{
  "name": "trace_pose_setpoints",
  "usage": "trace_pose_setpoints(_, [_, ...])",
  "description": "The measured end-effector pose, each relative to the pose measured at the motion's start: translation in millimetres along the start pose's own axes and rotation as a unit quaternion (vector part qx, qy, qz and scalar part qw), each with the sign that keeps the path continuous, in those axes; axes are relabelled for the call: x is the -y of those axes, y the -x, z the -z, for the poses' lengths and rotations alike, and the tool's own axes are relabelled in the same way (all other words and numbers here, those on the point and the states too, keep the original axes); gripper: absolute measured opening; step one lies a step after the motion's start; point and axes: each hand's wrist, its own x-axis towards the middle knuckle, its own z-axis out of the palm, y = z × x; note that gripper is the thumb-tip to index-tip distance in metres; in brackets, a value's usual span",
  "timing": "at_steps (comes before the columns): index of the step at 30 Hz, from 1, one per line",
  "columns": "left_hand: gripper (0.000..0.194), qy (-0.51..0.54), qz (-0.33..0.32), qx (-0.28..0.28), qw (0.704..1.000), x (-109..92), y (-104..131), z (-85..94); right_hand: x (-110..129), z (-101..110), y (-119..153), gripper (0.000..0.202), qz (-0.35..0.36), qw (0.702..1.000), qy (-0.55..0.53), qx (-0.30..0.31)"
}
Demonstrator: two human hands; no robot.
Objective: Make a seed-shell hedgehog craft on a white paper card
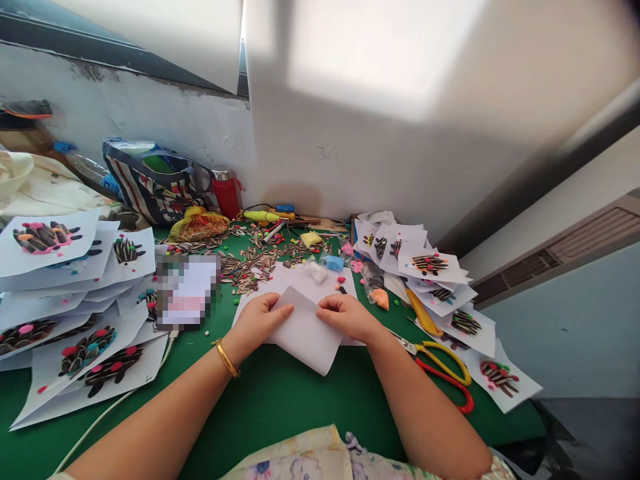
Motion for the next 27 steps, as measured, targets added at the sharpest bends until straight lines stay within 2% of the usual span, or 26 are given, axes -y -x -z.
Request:
trace_pose_setpoints(6, [0.038, -0.007, 0.002, 0.028, 1.0, 3.4, -1.1, 0.6, -3.3, 1.9, 0.1, 0.019, 0.018, 0.999, 0.024, 0.039])
trace_pose_setpoints(14, [0.037, 0.012, 0.011, 0.035, 0.999, 4.7, -1.2, 0.8, -4.7, 2.0, -0.4, 0.021, 0.02, 0.999, 0.018, 0.044])
trace_pose_setpoints(17, [0.04, 0.064, -0.011, 0.003, 0.998, 0.9, -0.6, 0.7, -2.3, 1.3, -1.1, 0.023, 0.026, 1.0, 0.009, 0.004])
trace_pose_setpoints(19, [0.048, 0.162, -0.032, -0.038, 0.985, -2.5, 0.3, -0.8, -0.8, 0.1, -2.1, 0.025, 0.042, 0.998, -0.008, -0.053])
trace_pose_setpoints(21, [0.055, 0.259, -0.029, -0.051, 0.964, -4.5, 1.8, -4.3, 0.4, -2.4, -3.4, 0.028, 0.058, 0.992, -0.039, -0.104])
trace_pose_setpoints(23, [0.058, 0.305, -0.007, -0.02, 0.952, -3.9, 3.9, -9.6, 1.1, -6.5, -4.4, 0.03, 0.067, 0.986, -0.074, -0.131])
trace_pose_setpoints(25, [0.06, 0.307, 0.013, 0.022, 0.951, -1.0, 6.1, -15.5, 1.6, -11.4, -5.0, 0.031, 0.076, 0.982, -0.097, -0.14])
trace_pose_setpoints(27, [0.06, 0.292, 0.028, 0.037, 0.955, 2.6, 7.4, -19.6, 1.7, -15.4, -5.1, 0.031, 0.085, 0.981, -0.104, -0.14])
